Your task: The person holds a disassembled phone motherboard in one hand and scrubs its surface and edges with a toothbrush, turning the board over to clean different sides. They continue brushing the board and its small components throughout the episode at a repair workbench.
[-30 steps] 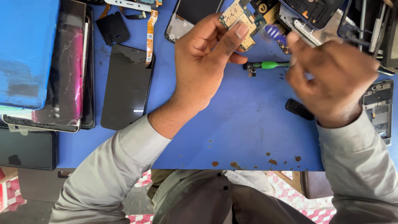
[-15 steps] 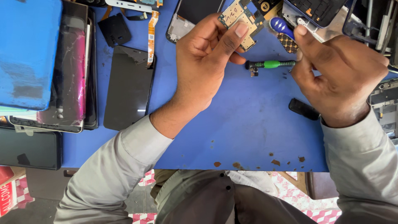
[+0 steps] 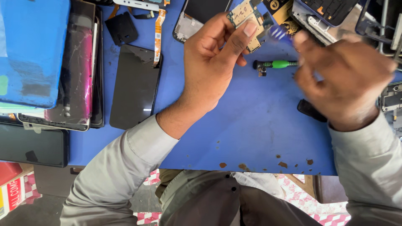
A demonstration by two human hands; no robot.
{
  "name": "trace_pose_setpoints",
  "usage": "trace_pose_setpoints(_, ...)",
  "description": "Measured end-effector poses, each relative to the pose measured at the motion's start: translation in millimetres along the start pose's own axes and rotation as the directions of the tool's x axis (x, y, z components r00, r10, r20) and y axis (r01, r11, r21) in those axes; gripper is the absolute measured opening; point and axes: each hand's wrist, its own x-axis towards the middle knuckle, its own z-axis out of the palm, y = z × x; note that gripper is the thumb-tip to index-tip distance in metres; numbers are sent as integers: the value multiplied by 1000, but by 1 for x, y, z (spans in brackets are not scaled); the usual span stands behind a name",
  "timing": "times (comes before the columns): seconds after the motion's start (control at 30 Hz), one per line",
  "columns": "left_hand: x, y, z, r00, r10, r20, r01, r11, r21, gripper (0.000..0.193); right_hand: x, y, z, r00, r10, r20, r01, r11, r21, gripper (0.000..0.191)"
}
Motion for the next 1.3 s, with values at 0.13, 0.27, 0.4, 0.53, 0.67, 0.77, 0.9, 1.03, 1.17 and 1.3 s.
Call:
trace_pose_setpoints(0.13, 1, -1, 1, 1000, -4, -18, 4, 1000, -4, 24, 3, -2, 1, 999, -36, -25, 36, 999, -3, 37)
trace_pose_setpoints(0.27, 3, -1, 2, 1000, 0, -24, -1, 1000, -15, 25, 0, -7, 3, 1000, -18, 10, 19, 999, -31, 36)
trace_pose_setpoints(0.4, 3, -3, 2, 1000, 4, -21, -5, 999, -50, 26, -1, -4, 4, 1000, -16, 6, 16, 1000, -1, 38)
trace_pose_setpoints(0.53, 4, -8, 1, 1000, 9, -18, -10, 997, -79, 26, -4, 2, 3, 999, 45, 30, -46, 999, 29, 37)
trace_pose_setpoints(0.67, 5, -16, 2, 1000, 15, -19, -17, 995, -99, 27, -13, 1, 7, 1000, 3, -5, -3, 999, 39, 36)
trace_pose_setpoints(0.77, 5, -21, 6, 999, 6, -31, -10, 993, -117, 27, -23, 6, 10, 999, 41, 10, -42, 991, 127, 37)
trace_pose_setpoints(0.9, 6, -24, 10, 998, 51, -37, -55, 993, -101, 26, -30, 16, 22, 986, 150, 78, -164, 959, 230, 36)
trace_pose_setpoints(1.03, 7, -21, 9, 997, 65, -43, -69, 993, -91, 26, -33, 19, 25, 986, 125, 107, -148, 958, 244, 45)
trace_pose_setpoints(1.17, 6, -20, 9, 996, 79, -49, -83, 993, -83, 27, -31, 16, 17, 997, 69, 42, -75, 985, 154, 34)
trace_pose_setpoints(1.3, 6, -17, 7, 997, 62, -51, -65, 996, -55, 28, -22, 13, 13, 999, 51, 20, -52, 994, 91, 36)
